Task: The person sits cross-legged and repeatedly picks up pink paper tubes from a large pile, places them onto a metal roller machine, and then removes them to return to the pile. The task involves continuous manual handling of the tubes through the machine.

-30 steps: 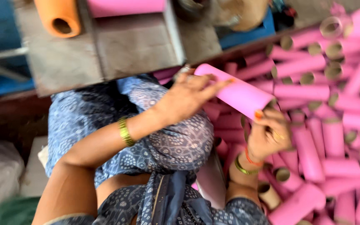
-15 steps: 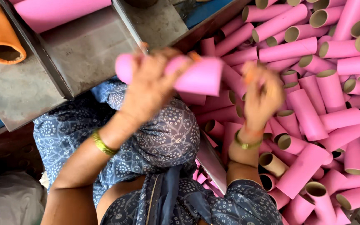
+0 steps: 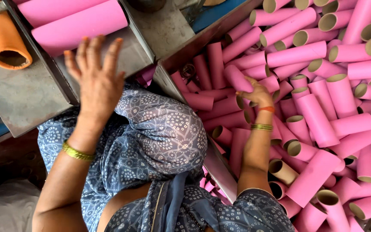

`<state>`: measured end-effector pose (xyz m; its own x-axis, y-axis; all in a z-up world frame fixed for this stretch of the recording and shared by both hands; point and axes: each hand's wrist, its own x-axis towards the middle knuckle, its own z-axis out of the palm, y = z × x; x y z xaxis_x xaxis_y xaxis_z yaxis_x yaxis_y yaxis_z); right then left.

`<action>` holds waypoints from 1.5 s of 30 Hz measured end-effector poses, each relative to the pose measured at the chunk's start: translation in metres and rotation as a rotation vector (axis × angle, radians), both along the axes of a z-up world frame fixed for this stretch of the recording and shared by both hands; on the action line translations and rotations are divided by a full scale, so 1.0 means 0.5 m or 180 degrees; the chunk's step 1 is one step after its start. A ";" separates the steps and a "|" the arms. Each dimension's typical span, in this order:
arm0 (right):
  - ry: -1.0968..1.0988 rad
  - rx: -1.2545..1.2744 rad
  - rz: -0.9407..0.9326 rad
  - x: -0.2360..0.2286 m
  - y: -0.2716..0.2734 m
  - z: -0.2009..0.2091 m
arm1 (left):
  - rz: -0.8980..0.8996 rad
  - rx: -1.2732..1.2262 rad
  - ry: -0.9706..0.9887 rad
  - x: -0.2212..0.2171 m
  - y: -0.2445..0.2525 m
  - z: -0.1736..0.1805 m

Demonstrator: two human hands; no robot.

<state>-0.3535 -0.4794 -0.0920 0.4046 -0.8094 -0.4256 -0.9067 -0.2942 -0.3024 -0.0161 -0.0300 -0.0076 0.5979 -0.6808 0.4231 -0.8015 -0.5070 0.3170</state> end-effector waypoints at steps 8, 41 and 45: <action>-0.2130 -0.0115 0.1322 0.117 0.153 0.158 | -0.0676 -0.0229 -0.0016 -0.114 -0.076 0.069; -0.0031 -0.1626 -0.0295 0.127 -0.260 -0.184 | 0.0461 0.0407 -0.0456 0.044 0.082 -0.003; -0.0980 -0.2078 0.0979 0.091 -0.075 -0.144 | 0.0293 0.0119 -0.0103 0.035 0.062 0.026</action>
<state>-0.3080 -0.5167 -0.1640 0.6737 -0.6897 0.2654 -0.6591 -0.7232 -0.2063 0.0014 0.0010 0.0052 0.6450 -0.6393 0.4186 -0.7606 -0.5900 0.2710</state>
